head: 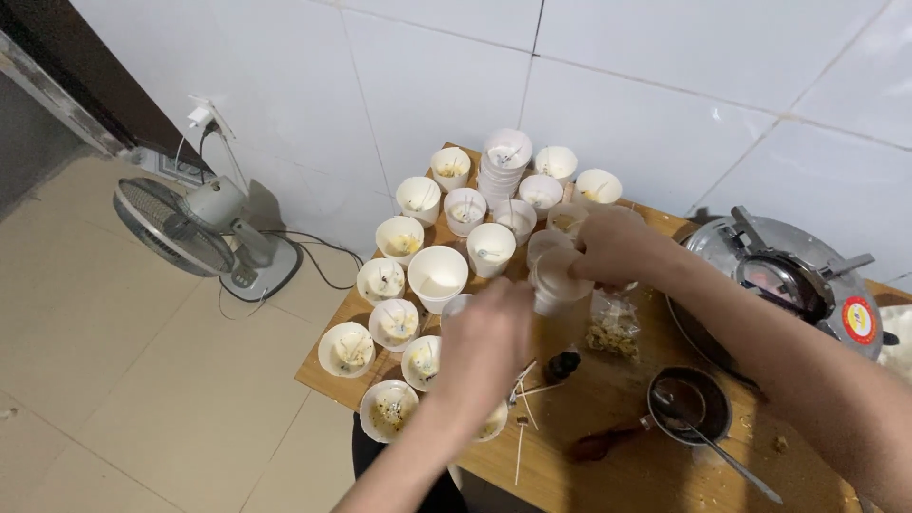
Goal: Melting wax in a small pot over a portable stove and pouring it into small cups to make candles.
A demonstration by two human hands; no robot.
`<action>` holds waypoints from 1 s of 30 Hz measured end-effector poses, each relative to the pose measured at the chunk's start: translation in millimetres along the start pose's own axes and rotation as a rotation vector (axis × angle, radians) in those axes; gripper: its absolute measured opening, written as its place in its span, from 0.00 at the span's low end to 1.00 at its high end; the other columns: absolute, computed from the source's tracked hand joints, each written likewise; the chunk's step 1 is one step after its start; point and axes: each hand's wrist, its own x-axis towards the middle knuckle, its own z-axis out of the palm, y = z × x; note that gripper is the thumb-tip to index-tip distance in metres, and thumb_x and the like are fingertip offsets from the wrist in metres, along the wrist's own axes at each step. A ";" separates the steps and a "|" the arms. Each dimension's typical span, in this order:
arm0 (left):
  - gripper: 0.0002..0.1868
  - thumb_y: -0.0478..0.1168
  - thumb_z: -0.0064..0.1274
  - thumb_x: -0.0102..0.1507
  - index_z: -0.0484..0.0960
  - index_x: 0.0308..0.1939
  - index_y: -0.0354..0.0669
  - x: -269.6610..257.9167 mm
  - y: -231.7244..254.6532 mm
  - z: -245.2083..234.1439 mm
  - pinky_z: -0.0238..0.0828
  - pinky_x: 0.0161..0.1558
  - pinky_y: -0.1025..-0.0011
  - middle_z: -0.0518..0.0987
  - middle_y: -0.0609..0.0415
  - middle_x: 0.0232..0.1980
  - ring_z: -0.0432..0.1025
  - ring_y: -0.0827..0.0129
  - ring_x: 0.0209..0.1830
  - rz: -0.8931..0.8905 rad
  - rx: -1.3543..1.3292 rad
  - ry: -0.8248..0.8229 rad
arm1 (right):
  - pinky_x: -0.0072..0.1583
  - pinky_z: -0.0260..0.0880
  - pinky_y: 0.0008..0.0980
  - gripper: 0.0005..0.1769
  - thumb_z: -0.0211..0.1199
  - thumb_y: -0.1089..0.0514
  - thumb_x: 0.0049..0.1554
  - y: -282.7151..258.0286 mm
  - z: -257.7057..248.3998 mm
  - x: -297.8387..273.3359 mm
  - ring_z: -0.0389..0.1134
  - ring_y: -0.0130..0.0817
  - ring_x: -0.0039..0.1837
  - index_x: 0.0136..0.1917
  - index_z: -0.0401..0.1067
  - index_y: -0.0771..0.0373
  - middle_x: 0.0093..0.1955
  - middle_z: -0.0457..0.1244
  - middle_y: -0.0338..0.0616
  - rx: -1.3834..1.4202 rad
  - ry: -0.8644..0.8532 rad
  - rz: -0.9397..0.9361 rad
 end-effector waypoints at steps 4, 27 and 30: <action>0.13 0.27 0.48 0.67 0.83 0.53 0.34 6.0 3.9 -50.6 0.84 0.52 0.68 0.85 0.46 0.47 0.80 0.62 0.43 -0.136 -0.286 0.112 | 0.32 0.65 0.15 0.14 0.62 0.50 0.63 -15.4 -2.6 -6.8 0.69 0.21 0.29 0.45 0.81 0.61 0.30 0.71 0.38 0.138 -0.106 0.032; 0.17 0.48 0.42 0.77 0.68 0.44 0.36 -83.9 -59.1 -109.4 0.78 0.36 0.68 0.64 0.48 0.42 0.68 0.63 0.36 -0.247 -0.360 1.023 | 0.24 0.58 0.17 0.21 0.61 0.66 0.48 -74.7 24.8 -5.6 0.69 0.28 0.21 0.17 0.59 0.63 0.18 0.65 0.48 0.576 0.099 -0.525; 0.17 0.45 0.40 0.77 0.69 0.42 0.33 -101.2 -56.4 -109.9 0.78 0.36 0.67 0.69 0.42 0.39 0.70 0.58 0.32 -0.336 -0.333 0.984 | 0.34 0.63 0.16 0.16 0.60 0.63 0.49 -93.5 11.9 -21.1 0.65 0.25 0.23 0.21 0.68 0.68 0.22 0.67 0.45 0.499 -0.119 -0.306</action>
